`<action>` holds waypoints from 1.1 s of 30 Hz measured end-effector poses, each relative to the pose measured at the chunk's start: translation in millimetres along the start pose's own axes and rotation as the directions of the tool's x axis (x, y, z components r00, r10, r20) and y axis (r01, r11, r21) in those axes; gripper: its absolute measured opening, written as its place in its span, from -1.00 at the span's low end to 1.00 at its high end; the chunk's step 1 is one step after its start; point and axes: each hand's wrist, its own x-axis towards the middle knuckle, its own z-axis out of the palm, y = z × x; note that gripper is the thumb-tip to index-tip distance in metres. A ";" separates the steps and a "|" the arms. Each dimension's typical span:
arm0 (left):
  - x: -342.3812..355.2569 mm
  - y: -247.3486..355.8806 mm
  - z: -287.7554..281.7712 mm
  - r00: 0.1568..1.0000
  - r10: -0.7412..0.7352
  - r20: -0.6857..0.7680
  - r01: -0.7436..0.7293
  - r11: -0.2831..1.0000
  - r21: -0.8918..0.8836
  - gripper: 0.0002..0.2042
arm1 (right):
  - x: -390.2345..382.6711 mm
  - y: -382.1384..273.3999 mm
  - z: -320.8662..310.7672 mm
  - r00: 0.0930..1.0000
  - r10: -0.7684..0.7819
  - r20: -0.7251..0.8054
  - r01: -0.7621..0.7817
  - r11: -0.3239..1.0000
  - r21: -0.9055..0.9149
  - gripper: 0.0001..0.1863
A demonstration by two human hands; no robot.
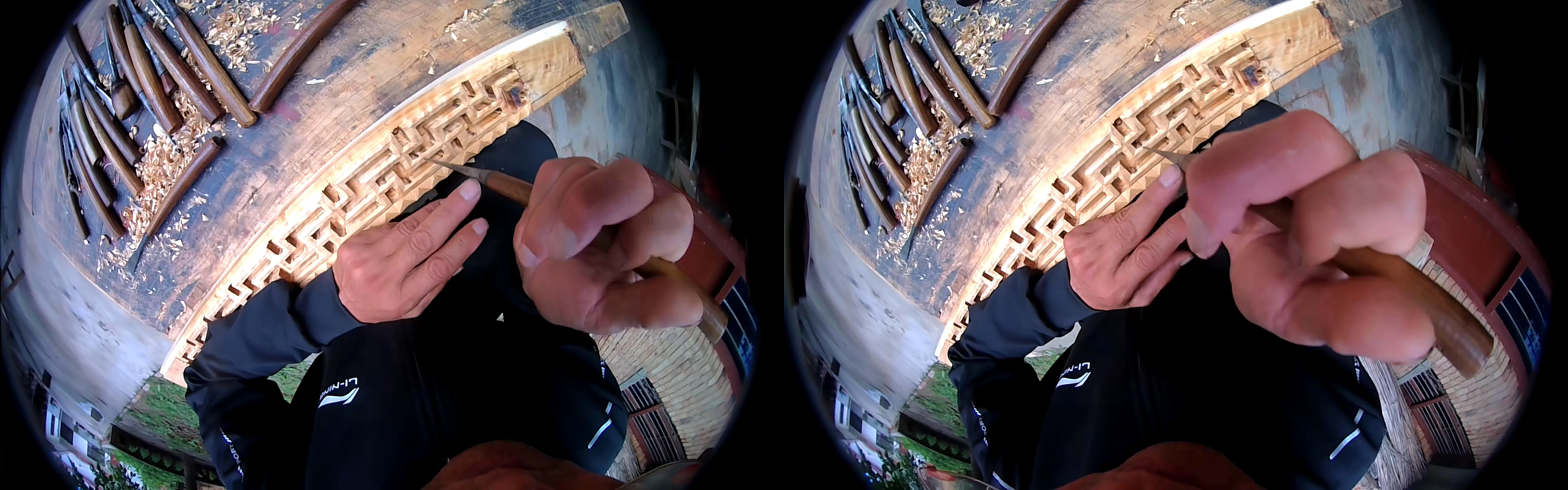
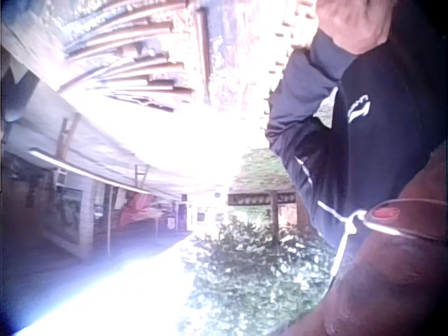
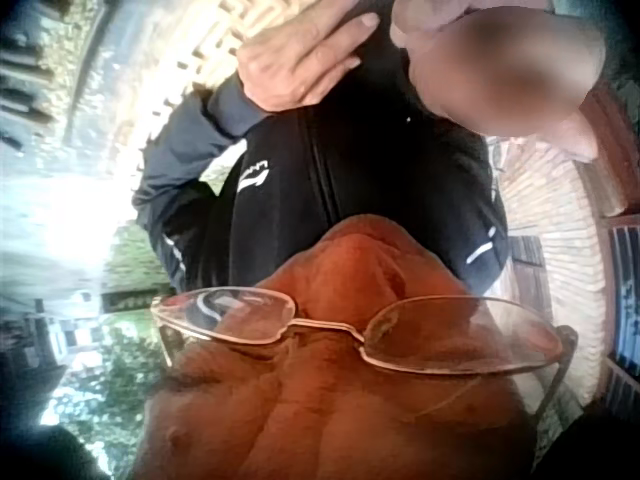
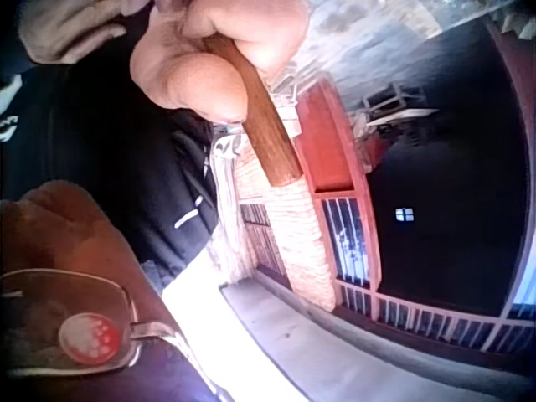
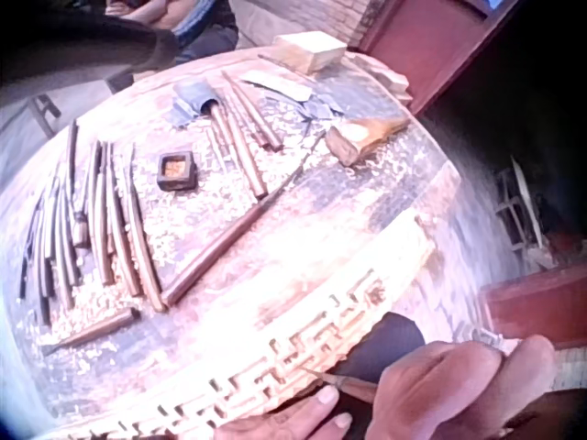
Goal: The person carves a geometric lattice pattern into a wooden board by hand using a chisel and a hammer.
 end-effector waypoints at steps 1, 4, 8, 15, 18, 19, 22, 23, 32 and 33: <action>1.1 2.2 -0.8 1.000 -0.020 0.024 0.020 1.000 -0.013 -0.53 | -2.2 4.5 1.1 0.996 -0.080 -0.029 0.079 0.996 -0.031 -0.39; 0.7 2.2 -1.3 0.995 -0.030 0.097 0.032 0.999 -0.013 -0.42 | 1.3 19.0 6.4 0.964 -0.258 -0.056 0.254 0.964 -0.078 -0.47; 0.0 0.2 2.0 0.998 0.000 0.067 -0.001 1.000 0.014 -0.41 | -3.5 18.7 5.2 0.977 -0.182 -0.109 0.178 0.983 -0.040 -0.49; -4.3 -1.7 7.0 1.000 0.014 -0.005 -0.013 0.998 0.059 -0.42 | 4.2 10.1 4.6 1.000 -0.019 -0.001 0.019 0.995 -0.100 -0.47; -4.7 -2.3 8.0 1.000 0.013 -0.010 -0.013 0.998 0.057 -0.42 | -1.9 7.2 6.5 0.996 0.034 -0.078 -0.046 0.986 -0.161 -0.46; -4.8 -2.5 8.4 1.000 0.014 -0.014 -0.014 0.998 0.054 -0.42 | -2.6 9.5 6.9 0.996 0.005 -0.094 -0.019 0.988 -0.151 -0.45; -4.5 -2.4 8.3 1.000 0.017 -0.006 -0.017 0.998 0.055 -0.42 | -0.7 21.5 9.1 0.986 -0.118 -0.122 0.107 0.990 -0.089 -0.42; -4.3 -2.3 8.0 1.000 0.015 -0.003 -0.014 0.998 0.055 -0.42 | -0.2 22.8 9.3 0.982 -0.138 -0.129 0.129 0.989 -0.075 -0.42; -5.7 -3.3 12.0 0.999 0.014 -0.041 -0.012 0.998 0.064 -0.46 | -3.0 16.7 12.7 0.980 0.020 -0.200 -0.029 0.999 -0.043 -0.39; -6.4 -3.9 13.4 0.998 0.018 -0.054 -0.014 0.998 0.066 -0.46 | 0.3 10.6 8.8 0.987 0.070 -0.141 -0.084 0.992 -0.091 -0.39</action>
